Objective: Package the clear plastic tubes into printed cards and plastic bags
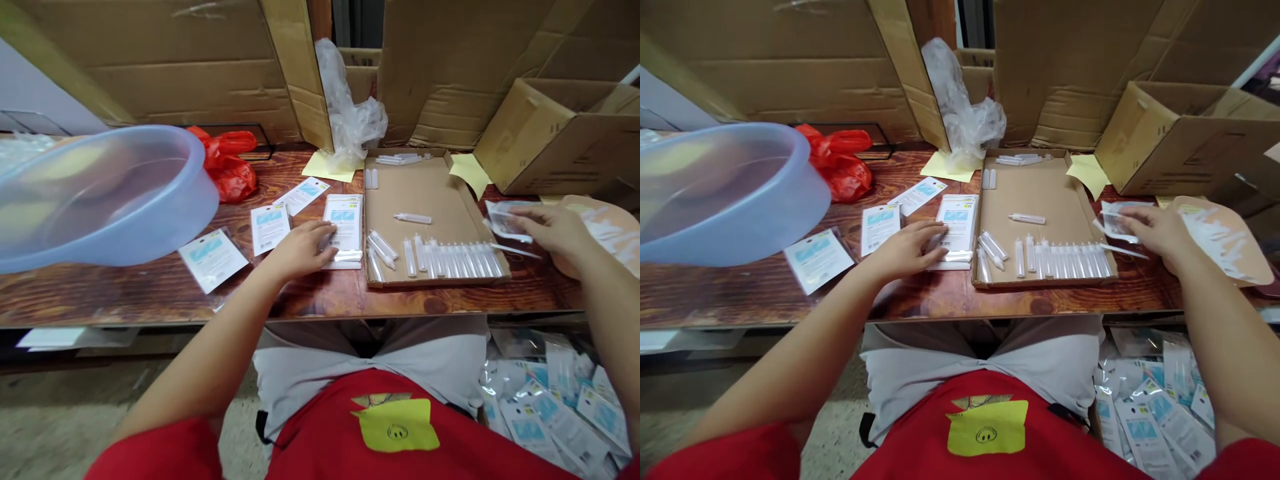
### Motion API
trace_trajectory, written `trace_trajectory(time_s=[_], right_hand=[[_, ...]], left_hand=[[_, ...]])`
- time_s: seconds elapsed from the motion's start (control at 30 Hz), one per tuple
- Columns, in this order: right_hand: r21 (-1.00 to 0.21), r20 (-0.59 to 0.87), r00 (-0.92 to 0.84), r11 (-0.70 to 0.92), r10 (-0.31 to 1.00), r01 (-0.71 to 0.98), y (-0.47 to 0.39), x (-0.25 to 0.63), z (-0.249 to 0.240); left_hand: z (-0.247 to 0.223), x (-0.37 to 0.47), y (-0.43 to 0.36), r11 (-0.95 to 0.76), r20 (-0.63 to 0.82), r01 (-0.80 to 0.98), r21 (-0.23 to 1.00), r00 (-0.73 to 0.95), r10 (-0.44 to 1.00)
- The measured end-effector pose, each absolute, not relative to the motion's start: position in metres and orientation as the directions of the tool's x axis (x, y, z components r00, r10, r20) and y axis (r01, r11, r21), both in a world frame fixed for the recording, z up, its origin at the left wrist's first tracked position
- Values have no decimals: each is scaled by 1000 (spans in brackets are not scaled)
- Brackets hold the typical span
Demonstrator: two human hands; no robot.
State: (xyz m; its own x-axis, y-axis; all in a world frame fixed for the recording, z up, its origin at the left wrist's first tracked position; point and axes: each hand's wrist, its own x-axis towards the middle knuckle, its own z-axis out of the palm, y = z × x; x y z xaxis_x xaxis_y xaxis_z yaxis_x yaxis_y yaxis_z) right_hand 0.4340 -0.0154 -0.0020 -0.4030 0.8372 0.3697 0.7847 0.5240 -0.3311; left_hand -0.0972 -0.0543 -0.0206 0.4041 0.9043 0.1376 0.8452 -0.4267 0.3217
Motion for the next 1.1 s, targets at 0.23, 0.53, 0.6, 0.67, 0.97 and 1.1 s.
trace_trajectory(time_s=[0.23,0.53,0.6,0.67,0.97,1.1], right_hand=[[31,363,-280,289,889,957,-17,371,29],[-98,136,-428,442,893,892,30,250,-22],[-133,198,-415,444,888,886,27,246,-20],[-177,320,-423,493,848,852,19,246,-13],[-157,464,-536,662,705,733,-5,238,5],[-131,433,-525,628,733,767,-8,247,30]], left_hand=[[-14,-103,-49,-451,77,858,247,446,892],[-6,-85,-56,-429,29,903,-18,430,902],[-8,-83,-59,-367,97,927,84,359,928],[-11,-82,-60,-280,197,920,274,232,953],[-16,-80,-71,143,-65,264,954,-282,957],[-8,-74,-80,137,-99,130,982,-261,960]])
